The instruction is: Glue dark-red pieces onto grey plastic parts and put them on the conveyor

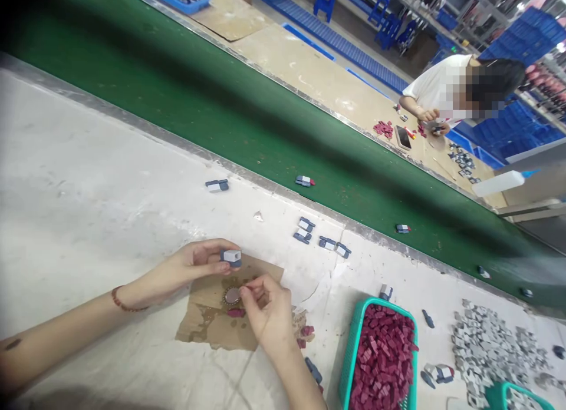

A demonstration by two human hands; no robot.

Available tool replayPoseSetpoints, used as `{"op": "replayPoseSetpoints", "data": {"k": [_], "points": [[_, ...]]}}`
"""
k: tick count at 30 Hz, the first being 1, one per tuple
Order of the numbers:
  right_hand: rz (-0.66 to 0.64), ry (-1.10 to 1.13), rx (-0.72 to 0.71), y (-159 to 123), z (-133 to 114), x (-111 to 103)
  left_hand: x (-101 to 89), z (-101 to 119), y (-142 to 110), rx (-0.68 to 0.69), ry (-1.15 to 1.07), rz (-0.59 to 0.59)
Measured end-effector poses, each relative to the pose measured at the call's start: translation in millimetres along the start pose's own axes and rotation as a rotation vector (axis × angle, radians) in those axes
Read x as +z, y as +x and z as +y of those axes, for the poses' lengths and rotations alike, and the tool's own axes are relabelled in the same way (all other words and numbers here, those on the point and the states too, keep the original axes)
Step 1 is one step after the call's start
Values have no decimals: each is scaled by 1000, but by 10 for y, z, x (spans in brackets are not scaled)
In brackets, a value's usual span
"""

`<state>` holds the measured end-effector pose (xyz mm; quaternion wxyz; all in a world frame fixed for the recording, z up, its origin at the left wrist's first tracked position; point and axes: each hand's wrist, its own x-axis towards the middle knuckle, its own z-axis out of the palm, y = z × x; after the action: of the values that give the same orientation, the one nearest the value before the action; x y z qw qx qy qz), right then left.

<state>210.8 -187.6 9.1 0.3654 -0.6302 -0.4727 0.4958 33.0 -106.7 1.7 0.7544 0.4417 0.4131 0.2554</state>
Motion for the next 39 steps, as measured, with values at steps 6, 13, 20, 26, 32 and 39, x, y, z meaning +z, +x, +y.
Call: {"op": "replayPoseSetpoints", "data": {"k": [6,13,20,26,32,39], "points": [[-67,-430,-324,-6,47,133,18,-71,-35,96,47,46],[-48,-691,-547,-15,84,179,31,-128,-62,124,58,45],[-39,-744,-564,-25,98,205,19,-157,-73,185,230,67],[2,-639,-493,-20,84,212,29,-213,-97,295,388,99],[28,32,-32,-12,57,121,11,-330,-105,530,623,87],[99,557,151,51,-15,114,60,-319,-128,799,909,23]]}}
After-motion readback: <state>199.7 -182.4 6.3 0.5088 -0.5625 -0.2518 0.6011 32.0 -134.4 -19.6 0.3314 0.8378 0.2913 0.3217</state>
